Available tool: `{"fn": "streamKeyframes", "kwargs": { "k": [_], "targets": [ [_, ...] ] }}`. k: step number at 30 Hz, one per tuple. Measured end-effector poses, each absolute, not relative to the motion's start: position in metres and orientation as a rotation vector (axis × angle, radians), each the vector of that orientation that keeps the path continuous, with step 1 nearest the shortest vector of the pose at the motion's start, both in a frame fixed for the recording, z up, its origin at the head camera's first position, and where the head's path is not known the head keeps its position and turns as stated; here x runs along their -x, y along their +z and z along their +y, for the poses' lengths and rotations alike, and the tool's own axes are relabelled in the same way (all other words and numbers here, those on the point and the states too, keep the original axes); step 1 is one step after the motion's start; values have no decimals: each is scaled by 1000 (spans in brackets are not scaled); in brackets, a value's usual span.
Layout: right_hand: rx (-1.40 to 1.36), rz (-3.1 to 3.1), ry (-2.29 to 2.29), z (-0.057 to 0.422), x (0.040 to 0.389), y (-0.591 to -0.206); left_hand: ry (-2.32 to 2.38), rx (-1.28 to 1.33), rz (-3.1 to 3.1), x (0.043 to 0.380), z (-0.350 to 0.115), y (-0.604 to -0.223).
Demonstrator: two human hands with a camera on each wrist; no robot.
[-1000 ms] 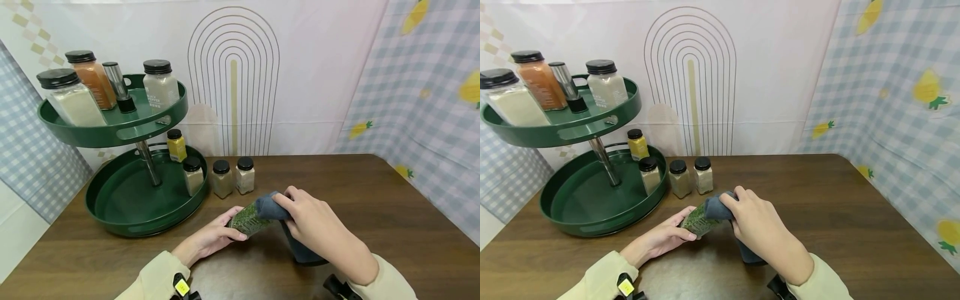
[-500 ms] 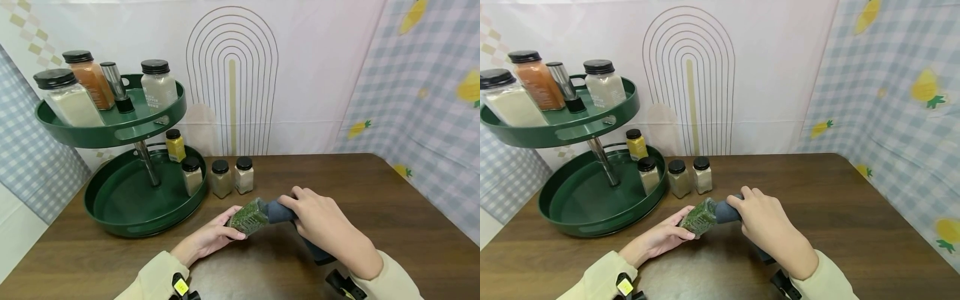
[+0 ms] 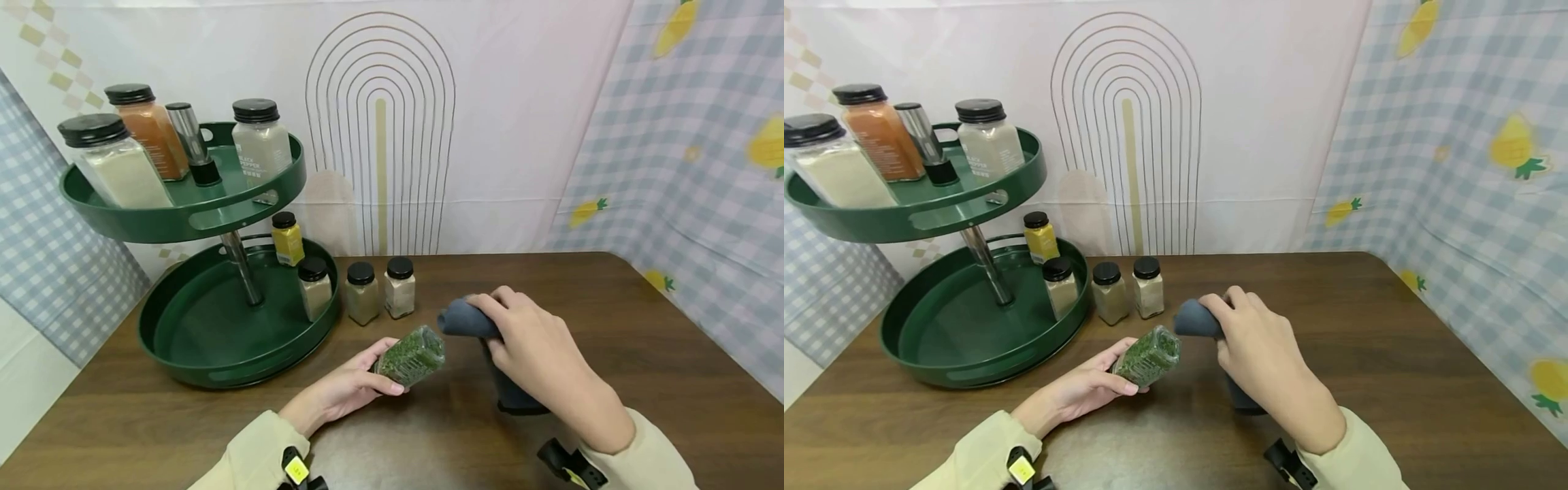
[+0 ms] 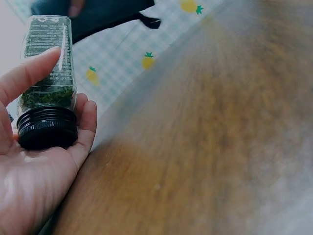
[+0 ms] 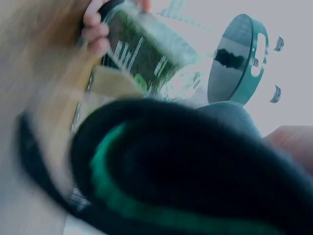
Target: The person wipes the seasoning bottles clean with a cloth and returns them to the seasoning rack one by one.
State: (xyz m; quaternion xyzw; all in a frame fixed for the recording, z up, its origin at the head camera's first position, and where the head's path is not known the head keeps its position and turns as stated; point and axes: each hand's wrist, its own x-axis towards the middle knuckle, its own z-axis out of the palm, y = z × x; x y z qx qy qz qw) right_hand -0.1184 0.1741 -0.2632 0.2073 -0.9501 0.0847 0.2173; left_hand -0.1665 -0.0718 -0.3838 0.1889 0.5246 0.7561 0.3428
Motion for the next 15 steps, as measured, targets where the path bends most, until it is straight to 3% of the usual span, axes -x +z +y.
{"fn": "streamKeyframes", "kwargs": {
  "k": [9, 15],
  "targets": [
    [-935, -2431, 300, 158, 112, -270, 1946, -540, 1373, 167, -70, -383],
    [-977, -2462, 249, 158, 111, -270, 1933, -519, 1373, 167, -70, -382]
  ]
}}
